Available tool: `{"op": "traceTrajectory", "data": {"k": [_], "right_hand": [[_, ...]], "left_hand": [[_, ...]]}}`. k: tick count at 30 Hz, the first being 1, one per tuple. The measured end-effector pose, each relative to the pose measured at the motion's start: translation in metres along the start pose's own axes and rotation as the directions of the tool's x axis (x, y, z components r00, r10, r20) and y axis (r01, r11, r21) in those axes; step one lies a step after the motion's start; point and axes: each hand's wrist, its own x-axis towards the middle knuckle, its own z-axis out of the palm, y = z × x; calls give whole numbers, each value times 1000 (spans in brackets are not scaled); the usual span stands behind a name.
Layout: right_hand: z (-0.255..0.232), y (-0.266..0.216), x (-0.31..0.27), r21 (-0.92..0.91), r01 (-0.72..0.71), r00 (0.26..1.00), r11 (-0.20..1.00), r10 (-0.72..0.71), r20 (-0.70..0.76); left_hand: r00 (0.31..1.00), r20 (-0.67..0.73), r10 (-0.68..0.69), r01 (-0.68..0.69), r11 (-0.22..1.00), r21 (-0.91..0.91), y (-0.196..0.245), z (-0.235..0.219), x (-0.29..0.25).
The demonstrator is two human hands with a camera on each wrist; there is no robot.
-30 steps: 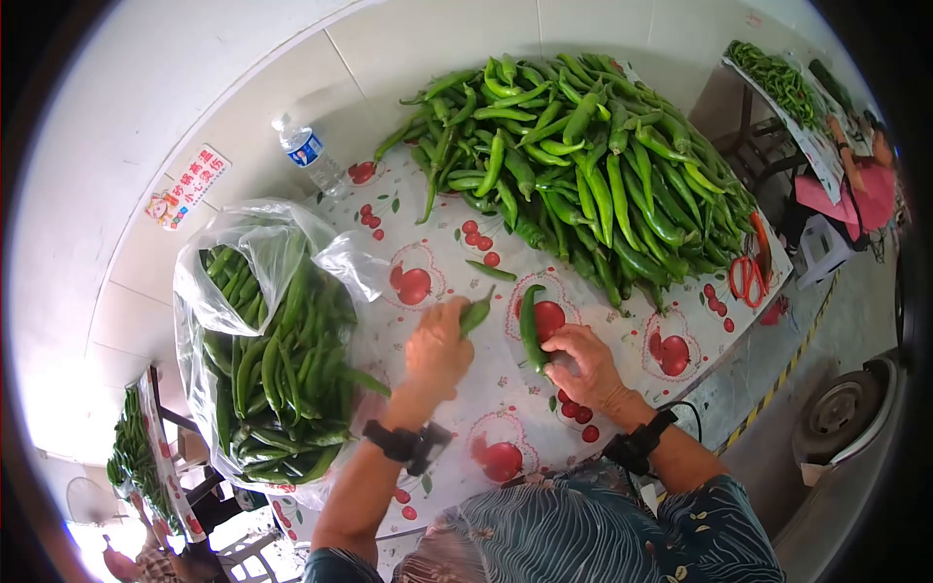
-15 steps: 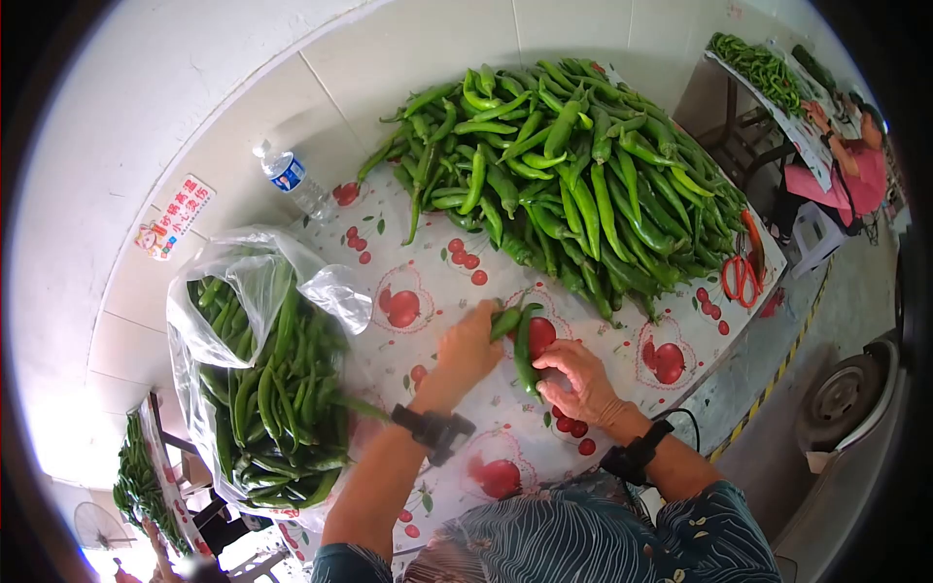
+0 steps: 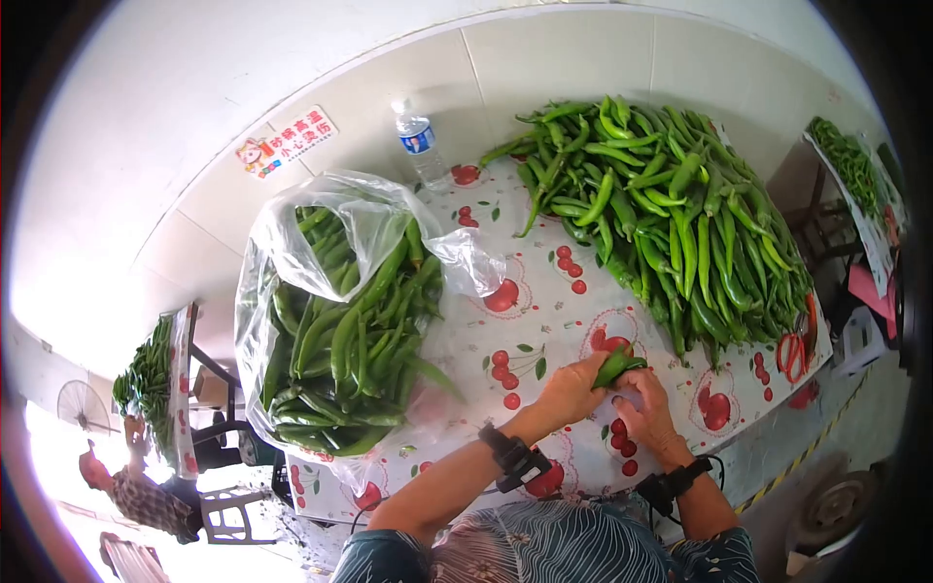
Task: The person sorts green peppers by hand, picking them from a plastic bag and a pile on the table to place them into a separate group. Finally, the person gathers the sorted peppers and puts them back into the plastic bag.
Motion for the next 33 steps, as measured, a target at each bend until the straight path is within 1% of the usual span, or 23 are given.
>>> {"op": "traceTrajectory", "data": {"k": [2, 5, 7, 9, 11, 13, 14, 15, 16, 17, 18, 19, 20, 22, 23, 24, 25, 26, 28, 29, 32, 33], "right_hand": [[3, 5, -2, 29, -23, 1000, 999, 24, -19], [3, 1, -2, 66, -40, 998, 997, 43, -39], [3, 2, -3, 42, 5, 998, 999, -2, -60], [5, 4, -1, 18, 47, 997, 999, -45, -66], [5, 7, -1, -9, 74, 995, 997, -75, -63], [6, 6, -2, 10, 68, 994, 998, -67, -81], [7, 5, -1, 23, 64, 994, 998, -62, -91], [8, 3, -1, 33, 55, 995, 998, -52, -89], [8, 2, -1, 41, 45, 995, 998, -41, -88], [7, 2, -2, 47, 34, 996, 998, -30, -88], [7, 2, -2, 34, 50, 995, 998, -47, -85], [7, 3, -2, 20, 68, 994, 997, -66, -82], [7, 3, -1, 5, 87, 993, 996, -87, -79], [5, 6, -2, -21, 119, 991, 993, -120, -59], [6, 6, -1, -34, 134, 990, 990, -136, -49], [6, 5, -1, -17, 109, 992, 994, -109, -57], [7, 3, -2, 0, 81, 995, 997, -81, -65], [7, 3, -2, 18, 50, 996, 999, -49, -73], [8, 4, -2, 8, 53, 996, 999, -52, -73], [8, 5, -2, 3, 54, 996, 999, -53, -72], [6, 3, -2, -2, 40, 998, 999, -41, -58], [6, 1, -2, -1, 36, 998, 999, -36, -59]], "left_hand": [[998, 39, -48, 48, 999, 2, 1, -4, -3], [997, -12, -75, 75, 997, -28, 10, -25, -19], [997, -34, -69, 69, 998, 9, 13, -43, -35], [995, -63, -72, 75, 996, 38, 22, -71, -56], [993, -88, -83, 88, 995, 53, 41, -104, -82], [979, -171, -113, 129, 988, 86, 52, -141, -110], [958, -275, -81, 117, 986, 116, 48, -158, -124], [921, -376, -105, 160, 980, 119, 49, -177, -139], [862, -464, -202, 233, 972, 11, 65, -198, -150], [805, -566, -178, 237, 971, 33, 58, -215, -165], [733, -673, -101, 309, 930, 197, 50, -231, -172], [659, -749, -68, 350, 909, 225, 36, -246, -183], [610, -790, 62, 427, 814, 393, 23, -259, -188], [609, -786, 102, 493, 729, 476, 17, -270, -193], [674, -737, 39, 538, 658, 527, -11, -275, -194], [730, -683, -38, 571, 584, 578, -37, -277, -195], [722, -690, -58, 597, 557, 578, -38, -268, -192], [714, -693, -100, 614, 566, 551, -37, -271, -191], [699, -691, -185, 645, 581, 497, -37, -282, -187], [749, -662, -41, 540, 617, 572, -48, -288, -187], [774, -633, -7, 489, 642, 591, -46, -299, -171], [770, -638, -13, 488, 656, 576, -53, -304, -164]]}}
